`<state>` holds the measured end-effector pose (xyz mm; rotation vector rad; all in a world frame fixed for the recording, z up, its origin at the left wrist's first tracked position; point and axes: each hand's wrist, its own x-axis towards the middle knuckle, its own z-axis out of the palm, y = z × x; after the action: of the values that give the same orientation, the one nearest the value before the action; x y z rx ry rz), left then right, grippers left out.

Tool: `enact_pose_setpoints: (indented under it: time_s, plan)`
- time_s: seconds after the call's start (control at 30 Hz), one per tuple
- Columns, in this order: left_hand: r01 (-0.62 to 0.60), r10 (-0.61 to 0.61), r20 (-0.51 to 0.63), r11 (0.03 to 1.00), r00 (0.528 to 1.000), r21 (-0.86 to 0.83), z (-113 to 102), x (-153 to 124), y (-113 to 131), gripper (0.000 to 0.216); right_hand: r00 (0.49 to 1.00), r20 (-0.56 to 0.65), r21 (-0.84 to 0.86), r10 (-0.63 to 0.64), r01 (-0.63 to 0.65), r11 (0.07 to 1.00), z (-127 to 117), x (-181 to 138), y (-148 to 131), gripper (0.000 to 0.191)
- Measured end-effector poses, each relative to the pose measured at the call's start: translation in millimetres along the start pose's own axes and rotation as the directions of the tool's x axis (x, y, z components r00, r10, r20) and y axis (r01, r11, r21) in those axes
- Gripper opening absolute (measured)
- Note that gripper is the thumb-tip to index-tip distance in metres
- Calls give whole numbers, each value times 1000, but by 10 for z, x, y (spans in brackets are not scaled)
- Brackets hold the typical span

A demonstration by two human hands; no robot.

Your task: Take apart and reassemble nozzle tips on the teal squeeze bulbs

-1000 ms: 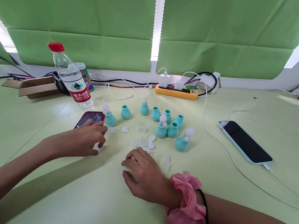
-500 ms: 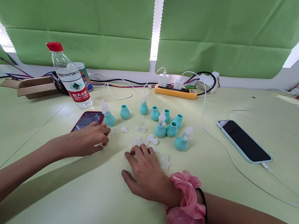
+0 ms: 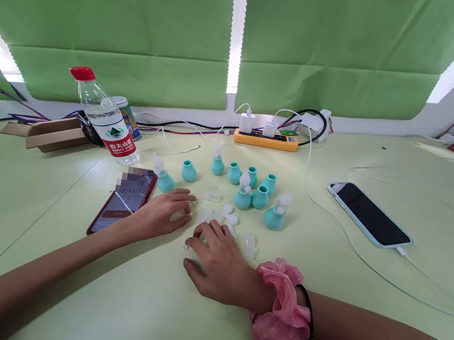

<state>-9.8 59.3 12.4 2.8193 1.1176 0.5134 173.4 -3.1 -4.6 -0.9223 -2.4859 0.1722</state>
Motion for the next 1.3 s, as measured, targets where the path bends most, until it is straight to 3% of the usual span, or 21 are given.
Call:
enact_pose_setpoints:
  time_s: [0.1,0.17,0.27,0.43,0.53,0.63,0.7,0.8,0.9,0.97,1.17,1.3]
  plan:
    - [16,-18,-44,999,999,-46,-35,-1,6,7,997,-72,-63,-7,3,998,-30,35,44,21]
    - [22,-33,-99,993,995,-114,-52,-16,27,10,995,-99,-153,11,-26,988,-57,77,95,32]
    - [40,-69,-141,979,988,-199,-51,-38,82,11,996,-66,-282,54,-71,957,-69,140,184,46]
    - [92,-149,-215,962,965,-257,-7,-55,189,10,996,-67,-309,63,-81,948,10,174,291,25]
    - [59,-136,-274,961,952,-271,24,-64,245,8,985,-169,-228,22,-61,972,43,157,307,15]
    - [102,-225,-305,922,925,-372,48,-90,294,9,957,-289,-94,-6,-22,995,26,132,294,11]
    - [174,-353,-265,835,897,-523,60,-113,324,11,940,-340,2,-15,17,1000,2,118,279,9]
    - [283,-534,-83,566,841,-774,70,-135,362,14,921,-389,165,8,61,984,-21,111,262,12]
    - [325,-588,101,289,803,-900,73,-140,380,19,911,-408,279,62,59,959,-25,119,252,17]
    - [314,-579,152,192,801,-930,79,-141,377,20,908,-408,314,92,45,948,-28,129,247,17]
    - [298,-557,171,146,813,-943,97,-148,364,21,907,-401,351,125,26,936,-49,145,240,17]
    - [325,-649,98,239,754,-915,94,-148,396,17,914,-384,360,133,16,933,-52,135,246,18]
